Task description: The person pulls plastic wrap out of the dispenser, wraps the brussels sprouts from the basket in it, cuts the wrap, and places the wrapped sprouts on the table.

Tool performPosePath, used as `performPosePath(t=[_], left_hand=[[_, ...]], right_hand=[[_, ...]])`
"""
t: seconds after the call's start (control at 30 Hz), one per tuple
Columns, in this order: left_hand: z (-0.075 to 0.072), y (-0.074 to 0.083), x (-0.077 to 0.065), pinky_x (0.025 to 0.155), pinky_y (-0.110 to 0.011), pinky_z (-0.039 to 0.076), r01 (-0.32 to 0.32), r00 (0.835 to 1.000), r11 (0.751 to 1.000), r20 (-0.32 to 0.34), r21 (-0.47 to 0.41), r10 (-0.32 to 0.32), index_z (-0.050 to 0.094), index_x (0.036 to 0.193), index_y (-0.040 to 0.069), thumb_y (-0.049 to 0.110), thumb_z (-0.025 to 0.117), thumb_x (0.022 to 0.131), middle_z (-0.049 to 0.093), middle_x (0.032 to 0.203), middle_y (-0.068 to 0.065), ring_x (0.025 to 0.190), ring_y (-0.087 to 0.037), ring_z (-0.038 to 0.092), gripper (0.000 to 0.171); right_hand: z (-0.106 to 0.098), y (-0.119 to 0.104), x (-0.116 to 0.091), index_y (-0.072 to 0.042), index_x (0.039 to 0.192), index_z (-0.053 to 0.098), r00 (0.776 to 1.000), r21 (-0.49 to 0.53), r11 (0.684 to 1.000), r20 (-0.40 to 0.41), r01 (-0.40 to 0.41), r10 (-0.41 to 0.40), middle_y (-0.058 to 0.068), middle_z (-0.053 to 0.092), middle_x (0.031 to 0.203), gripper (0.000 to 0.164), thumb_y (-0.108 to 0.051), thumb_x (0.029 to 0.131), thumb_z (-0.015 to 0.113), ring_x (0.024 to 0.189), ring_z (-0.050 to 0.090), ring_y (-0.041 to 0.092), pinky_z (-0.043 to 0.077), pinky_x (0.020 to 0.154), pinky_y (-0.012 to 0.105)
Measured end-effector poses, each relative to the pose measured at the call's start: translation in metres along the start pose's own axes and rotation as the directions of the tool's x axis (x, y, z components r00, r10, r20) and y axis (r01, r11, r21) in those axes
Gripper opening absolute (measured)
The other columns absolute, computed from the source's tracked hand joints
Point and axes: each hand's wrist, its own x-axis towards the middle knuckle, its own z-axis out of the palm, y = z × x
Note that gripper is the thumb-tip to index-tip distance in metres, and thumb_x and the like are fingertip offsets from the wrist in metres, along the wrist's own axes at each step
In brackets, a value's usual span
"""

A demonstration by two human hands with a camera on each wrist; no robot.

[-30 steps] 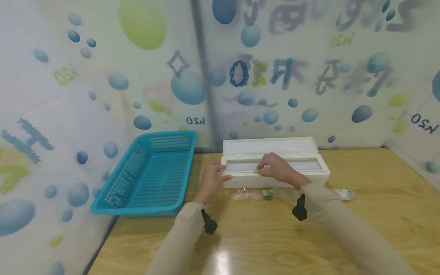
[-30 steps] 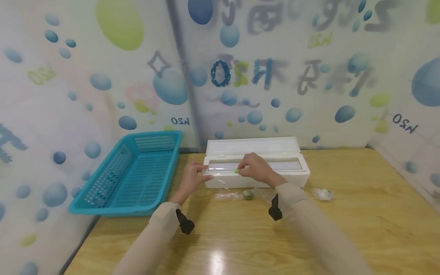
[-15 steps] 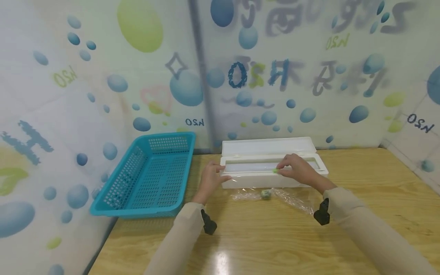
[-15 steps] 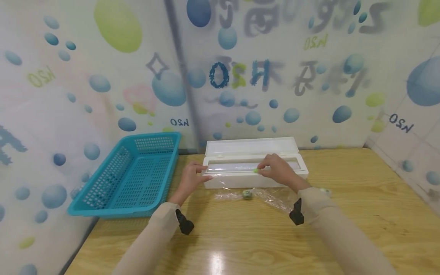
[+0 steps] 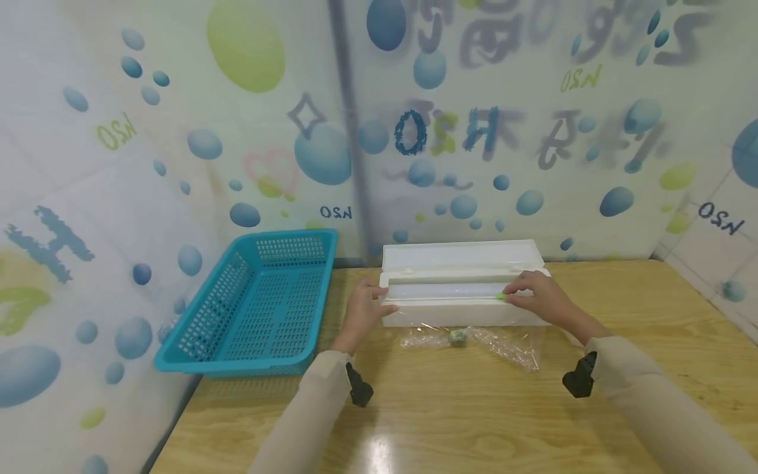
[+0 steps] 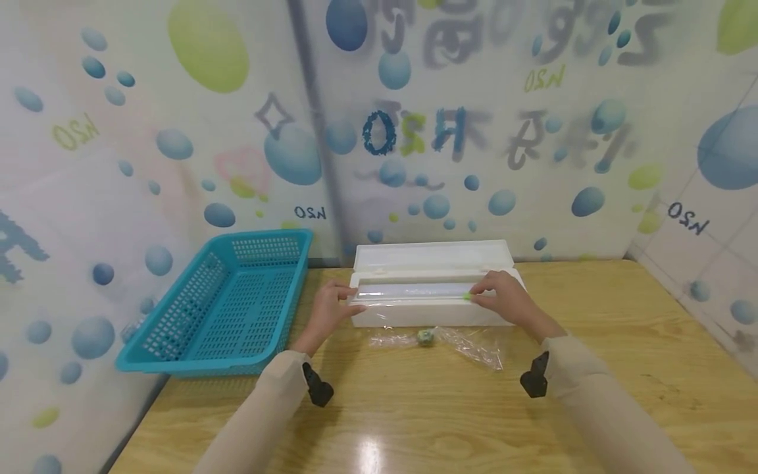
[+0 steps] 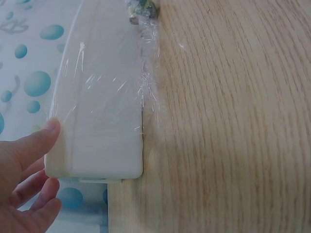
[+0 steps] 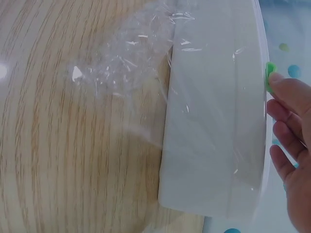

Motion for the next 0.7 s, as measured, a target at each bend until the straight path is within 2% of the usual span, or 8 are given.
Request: performPosePath(t=[0.2, 0.43, 0.7], left_hand=[[0.001, 0.001, 0.000, 0.073, -0.034, 0.050, 0.008, 1.000, 1.000, 0.001, -0.001, -0.008, 0.066, 0.101, -0.008, 0.012, 0.081, 0.067, 0.057, 0.096, -0.015, 0.088, -0.030, 0.057, 0.042], [0.000, 0.001, -0.001, 0.073, -0.034, 0.050, 0.004, 1.000, 1.000, -0.001, 0.000, -0.004, 0.066, 0.101, -0.008, 0.011, 0.081, 0.067, 0.057, 0.097, -0.014, 0.088, -0.030, 0.058, 0.042], [0.000, 0.000, -0.001, 0.073, -0.033, 0.050, 0.009, 1.000, 1.000, -0.001, -0.008, -0.009, 0.066, 0.101, -0.007, 0.012, 0.081, 0.067, 0.057, 0.099, -0.014, 0.089, -0.029, 0.058, 0.041]], right_hand=[[-0.008, 0.003, -0.009, -0.002, 0.091, 0.070, 1.000, -0.003, 1.000, -0.012, -0.015, 0.015, 0.003, 0.062, 0.085, 0.010, -0.007, 0.083, 0.067, 0.078, 0.055, 0.021, 0.045, 0.065, 0.032], [-0.013, 0.006, -0.013, -0.003, 0.093, 0.070, 0.999, -0.027, 0.998, 0.004, -0.054, 0.054, 0.004, 0.061, 0.088, 0.012, -0.009, 0.084, 0.066, 0.082, 0.055, 0.023, 0.046, 0.067, 0.037], [-0.014, 0.012, -0.012, -0.003, 0.091, 0.070, 1.000, -0.034, 0.999, -0.008, 0.000, 0.000, 0.001, 0.062, 0.085, 0.010, -0.006, 0.082, 0.067, 0.078, 0.055, 0.021, 0.046, 0.066, 0.036]])
